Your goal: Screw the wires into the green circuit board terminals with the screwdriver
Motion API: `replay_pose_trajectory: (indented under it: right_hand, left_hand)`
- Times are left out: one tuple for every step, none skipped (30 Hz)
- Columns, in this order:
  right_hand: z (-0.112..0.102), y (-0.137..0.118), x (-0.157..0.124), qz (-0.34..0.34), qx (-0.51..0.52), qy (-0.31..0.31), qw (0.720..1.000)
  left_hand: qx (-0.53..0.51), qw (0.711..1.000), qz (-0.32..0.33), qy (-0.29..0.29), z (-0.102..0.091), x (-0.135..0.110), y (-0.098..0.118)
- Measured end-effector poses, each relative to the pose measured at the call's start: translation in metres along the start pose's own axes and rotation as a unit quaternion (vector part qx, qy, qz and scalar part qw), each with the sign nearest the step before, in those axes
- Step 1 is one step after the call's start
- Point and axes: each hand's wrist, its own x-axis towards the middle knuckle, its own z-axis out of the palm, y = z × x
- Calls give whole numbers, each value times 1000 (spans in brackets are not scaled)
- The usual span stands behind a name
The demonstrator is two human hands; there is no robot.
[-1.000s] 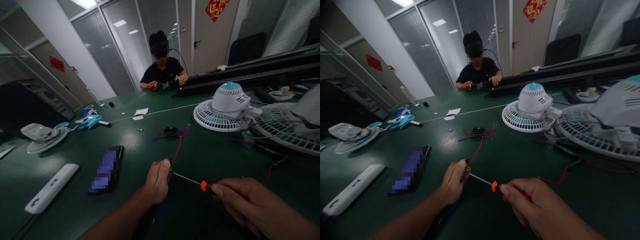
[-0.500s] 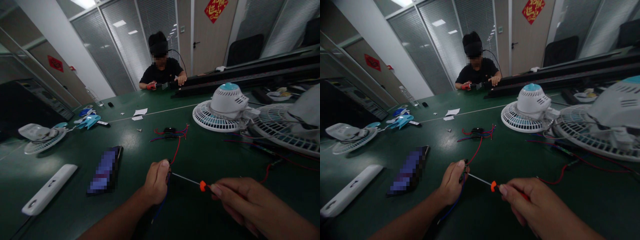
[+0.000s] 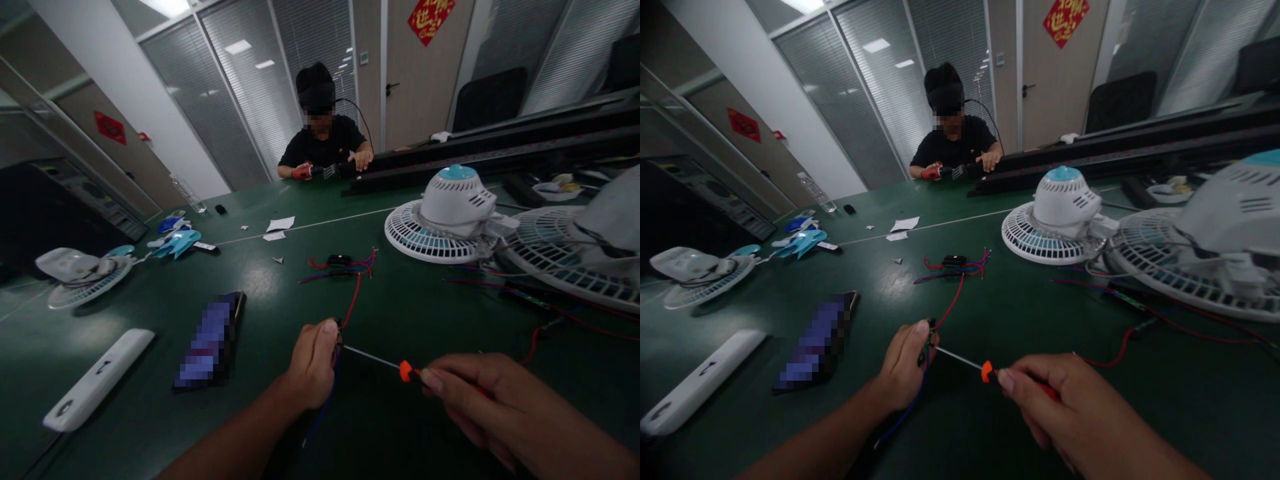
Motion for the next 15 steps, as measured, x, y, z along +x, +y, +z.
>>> replay_pose_trajectory:
  right_hand:
    - [0,0,0,1,1,-2,1000]
    - [-1,-1,0,2,2,-2,1000]
    - [-1,-1,0,3,3,-4,1000]
    - [-1,-1,1,3,4,-5,1000]
    - [-1,-1,1,3,3,-6,1000]
    - [0,-2,1,1,1,-7,1000]
    - [0,-2,1,-2,-3,-5,1000]
    - [1,-2,1,-7,-7,-1,1000]
    - [1,-3,1,-13,-9,5,1000]
    - [2,-3,1,-20,-11,12,1000]
    - [2,-4,1,-25,-10,20,999]
    - [2,-6,1,-27,-6,26,999]
    - [2,-7,0,-27,0,27,999]
    - [2,-8,-1,-27,6,24,999]
    - [2,-9,-2,-25,10,19,999]
  left_hand:
    - [-1,1000,0,2,0,0,0]
    - [-2,1000,0,4,1,0,0]
    - [-2,1000,0,6,1,0,0]
    - [-2,1000,1,10,1,0,-1]
    - [0,1000,4,10,1,0,-1]
    - [2,1000,7,8,1,0,-2]
    - [4,1000,10,6,0,0,-2]
    - [4,1000,12,1,0,0,-2]
    - [3,1000,12,0,0,0,-3]
    - [0,1000,11,-2,0,0,-3]
    - [-4,1000,8,-4,0,1,-4]
    - [-9,1000,6,-5,0,1,-5]
    - [-14,1000,4,-6,0,1,-5]
    - [-17,1000,1,-9,0,1,-6]
    - [-20,1000,0,-10,0,1,-6]
